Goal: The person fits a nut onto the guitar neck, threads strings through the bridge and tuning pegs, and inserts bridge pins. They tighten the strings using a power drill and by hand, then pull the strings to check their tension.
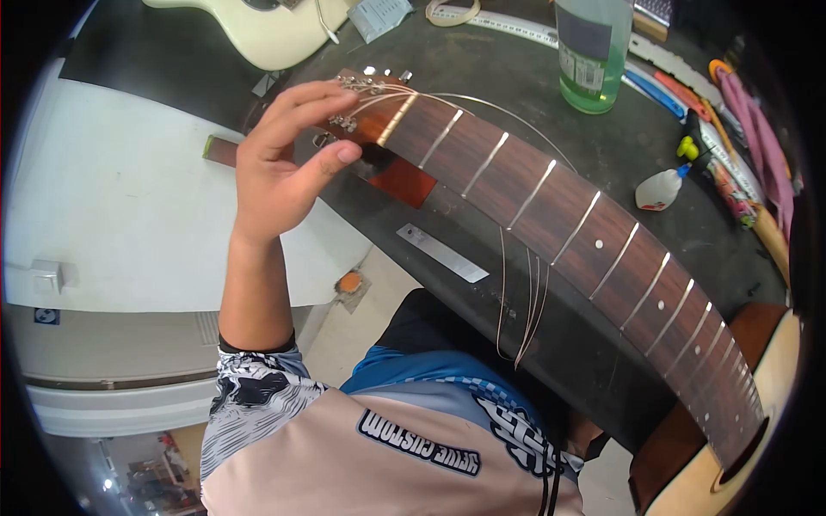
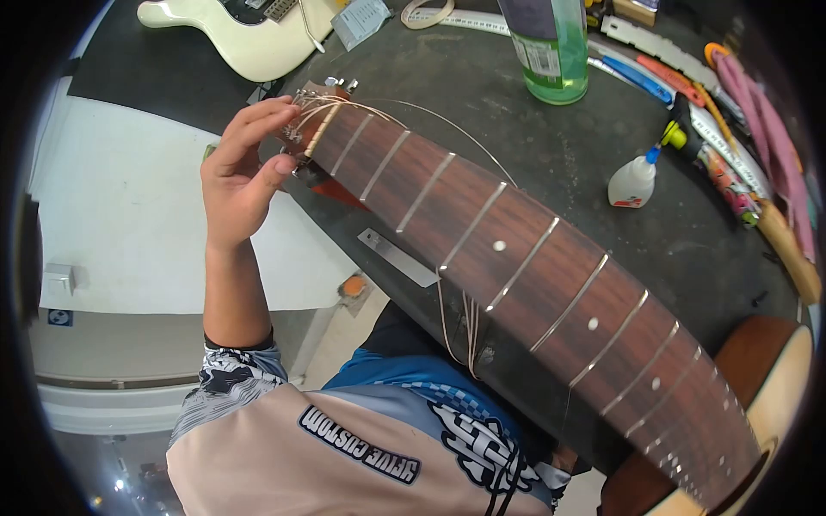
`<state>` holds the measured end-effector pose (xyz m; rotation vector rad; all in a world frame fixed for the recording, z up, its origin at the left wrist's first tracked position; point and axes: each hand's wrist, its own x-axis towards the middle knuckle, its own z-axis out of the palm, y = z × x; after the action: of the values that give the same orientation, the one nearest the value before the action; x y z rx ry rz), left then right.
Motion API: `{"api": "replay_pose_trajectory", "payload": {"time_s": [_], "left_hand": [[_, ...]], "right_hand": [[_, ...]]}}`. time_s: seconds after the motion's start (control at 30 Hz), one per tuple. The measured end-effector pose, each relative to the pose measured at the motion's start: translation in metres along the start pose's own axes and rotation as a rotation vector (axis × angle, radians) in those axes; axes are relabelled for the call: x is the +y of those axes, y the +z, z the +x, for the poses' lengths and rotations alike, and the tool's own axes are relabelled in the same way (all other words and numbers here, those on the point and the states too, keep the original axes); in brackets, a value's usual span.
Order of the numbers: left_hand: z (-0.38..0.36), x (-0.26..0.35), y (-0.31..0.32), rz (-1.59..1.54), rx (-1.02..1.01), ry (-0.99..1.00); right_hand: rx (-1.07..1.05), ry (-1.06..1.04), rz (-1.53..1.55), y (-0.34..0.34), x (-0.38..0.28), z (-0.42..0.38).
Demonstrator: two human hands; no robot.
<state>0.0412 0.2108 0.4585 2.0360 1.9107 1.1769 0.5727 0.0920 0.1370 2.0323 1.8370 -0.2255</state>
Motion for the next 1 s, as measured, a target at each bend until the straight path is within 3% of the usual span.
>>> {"api": "replay_pose_trajectory", "payload": {"time_s": [0.17, 0.3, 0.43, 0.47, 0.57, 0.7, 0.8, 0.9, 1.0], "left_hand": [[-0.005, -0.009, -0.016, 0.169, 0.001, 0.089], [-0.012, 0.011, -0.012, 0.179, -0.028, 0.067], [-0.013, 0.017, -0.004, 0.237, -0.03, 0.092], [-0.013, 0.017, -0.003, 0.275, -0.042, 0.112], [-0.012, 0.015, -0.005, 0.345, -0.059, 0.187], [-0.013, 0.02, 0.0, 0.358, -0.073, 0.18], [-0.005, 0.024, 0.006, 0.307, -0.121, 0.006], [0.002, 0.025, 0.01, 0.301, -0.173, -0.039], [0.004, 0.014, 0.012, 0.33, -0.164, 0.081]], "right_hand": [[-0.122, 0.159, -0.043, -0.026, -0.028, 0.002], [-0.239, 0.082, 0.241, -0.062, -0.038, -0.009], [0.109, -0.265, 0.501, 0.007, 0.013, -0.018], [0.165, -0.245, 0.484, 0.014, 0.021, -0.026], [0.082, -0.008, 0.677, -0.005, 0.025, -0.057], [0.092, -0.028, 0.776, -0.01, 0.047, -0.087], [0.066, -0.025, 0.759, -0.03, 0.056, -0.105], [0.067, -0.034, 0.775, -0.046, 0.057, -0.108], [0.083, -0.049, 0.804, -0.064, 0.053, -0.106]]}}
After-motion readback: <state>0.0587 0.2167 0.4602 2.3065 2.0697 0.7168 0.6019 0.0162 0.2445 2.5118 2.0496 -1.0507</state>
